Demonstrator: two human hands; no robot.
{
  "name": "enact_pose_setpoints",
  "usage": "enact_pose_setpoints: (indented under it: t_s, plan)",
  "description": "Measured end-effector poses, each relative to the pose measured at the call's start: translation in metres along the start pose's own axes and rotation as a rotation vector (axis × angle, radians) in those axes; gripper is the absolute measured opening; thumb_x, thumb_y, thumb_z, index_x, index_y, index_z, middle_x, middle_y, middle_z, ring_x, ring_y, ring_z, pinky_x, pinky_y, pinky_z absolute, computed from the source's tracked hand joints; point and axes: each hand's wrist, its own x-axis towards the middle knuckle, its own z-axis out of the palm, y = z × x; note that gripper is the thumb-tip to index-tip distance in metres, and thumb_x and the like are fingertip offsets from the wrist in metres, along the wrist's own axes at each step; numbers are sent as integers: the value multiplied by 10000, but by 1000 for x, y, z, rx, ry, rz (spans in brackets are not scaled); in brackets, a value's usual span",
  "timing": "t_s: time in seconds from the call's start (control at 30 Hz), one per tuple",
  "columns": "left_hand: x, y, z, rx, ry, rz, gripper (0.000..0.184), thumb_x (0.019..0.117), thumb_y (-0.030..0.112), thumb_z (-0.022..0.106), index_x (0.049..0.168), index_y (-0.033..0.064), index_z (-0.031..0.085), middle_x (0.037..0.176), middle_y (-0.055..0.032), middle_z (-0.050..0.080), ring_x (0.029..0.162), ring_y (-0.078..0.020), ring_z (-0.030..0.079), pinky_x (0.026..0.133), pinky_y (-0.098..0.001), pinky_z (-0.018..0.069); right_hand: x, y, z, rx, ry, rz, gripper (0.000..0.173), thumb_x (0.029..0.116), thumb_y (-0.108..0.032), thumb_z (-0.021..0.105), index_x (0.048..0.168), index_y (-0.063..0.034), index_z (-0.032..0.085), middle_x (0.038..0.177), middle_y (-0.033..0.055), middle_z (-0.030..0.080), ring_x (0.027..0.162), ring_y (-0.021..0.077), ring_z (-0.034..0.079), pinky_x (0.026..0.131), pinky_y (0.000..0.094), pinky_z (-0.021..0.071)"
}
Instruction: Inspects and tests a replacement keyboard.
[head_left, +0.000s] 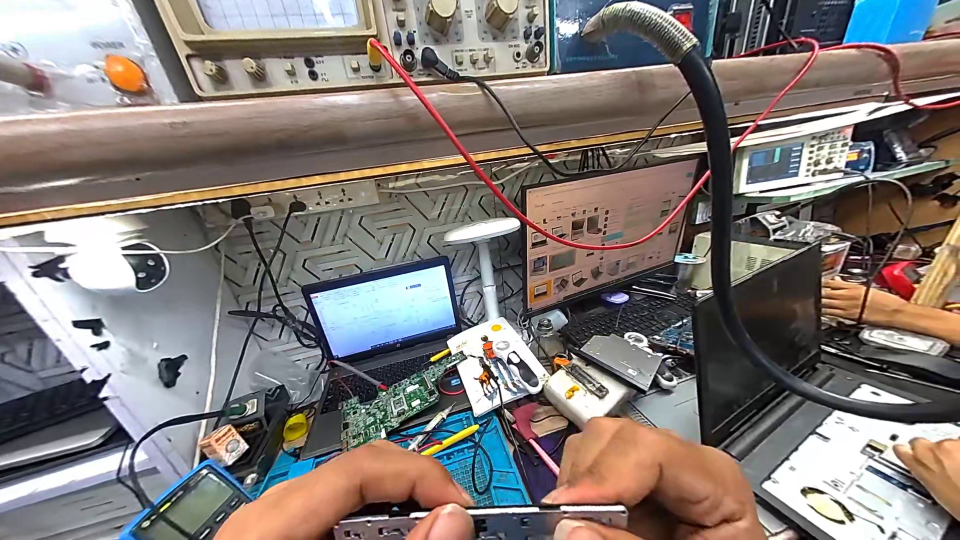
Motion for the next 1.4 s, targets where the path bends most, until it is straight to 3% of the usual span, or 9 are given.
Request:
enact_pose_setpoints:
  t_s: [0.13, 0.37, 0.57, 0.77, 0.97, 1.13, 1.33, 1.4]
  plan:
    - [3, 4, -6, -8, -75, 6, 83, 971, 120, 705, 1025, 82, 756, 977, 27, 758, 910, -20, 693, 807, -203, 578, 1, -3, 0, -60, -16, -12, 105, 968, -69, 699, 981, 35, 711, 861, 58, 709, 815, 33, 666, 751, 189, 559]
    - [-2, 1, -8, 46, -25, 48, 73, 967, 112, 707, 1016, 87, 755, 978, 41, 754, 917, -6, 687, 813, -202, 574, 2, -5, -3, -171, -36, -39, 180, 998, -95, 673, 1065, 61, 731, 965, 100, 749, 885, 61, 710, 803, 210, 601]
    - [-2, -1, -9, 30, -47, 53, 81, 975, 128, 697, 1022, 93, 753, 981, 41, 755, 920, -9, 688, 822, -207, 573, 2, -6, -1, -224, -22, -100, 162, 1001, -102, 664, 956, 50, 698, 825, 82, 681, 793, 47, 643, 736, 179, 532]
    - [10, 18, -18, 217, -195, 26, 127, 970, 90, 699, 1005, -19, 753, 924, -110, 755, 847, -87, 705, 777, -265, 588, 10, -4, 1, -234, -74, -71, 160, 992, -95, 676, 966, 57, 719, 824, 85, 700, 781, 49, 659, 719, 188, 556]
    - [2, 11, -19, 345, 10, 111, 117, 998, 139, 670, 997, 40, 734, 912, -14, 738, 846, -10, 671, 755, -190, 556, 10, -6, 5, -179, -102, 64, 248, 987, -112, 693, 1138, 82, 717, 1035, 122, 756, 908, 89, 731, 811, 247, 632]
    - [-8, 1, -26, 295, 129, 123, 102, 1017, 183, 649, 1034, 137, 738, 963, 108, 734, 870, 46, 667, 756, -129, 552, -4, -1, 8, -290, -79, 54, 144, 967, -67, 711, 1042, 52, 747, 956, 117, 757, 859, 108, 733, 777, 255, 635]
    - [-11, 2, -27, 262, 101, 32, 106, 1022, 161, 639, 1052, 132, 736, 962, 114, 739, 847, 49, 669, 739, -130, 559, -1, 4, 9, -380, -73, -40, 106, 963, -59, 700, 977, 38, 739, 830, 92, 696, 774, 74, 654, 691, 196, 547]
    - [-7, 10, -35, 271, -11, -45, 128, 1021, 135, 637, 1085, 74, 731, 971, 55, 743, 845, 11, 681, 748, -179, 582, -1, 5, 7, -379, -89, -33, 112, 971, -69, 687, 971, 34, 732, 822, 84, 683, 762, 65, 640, 679, 187, 534]
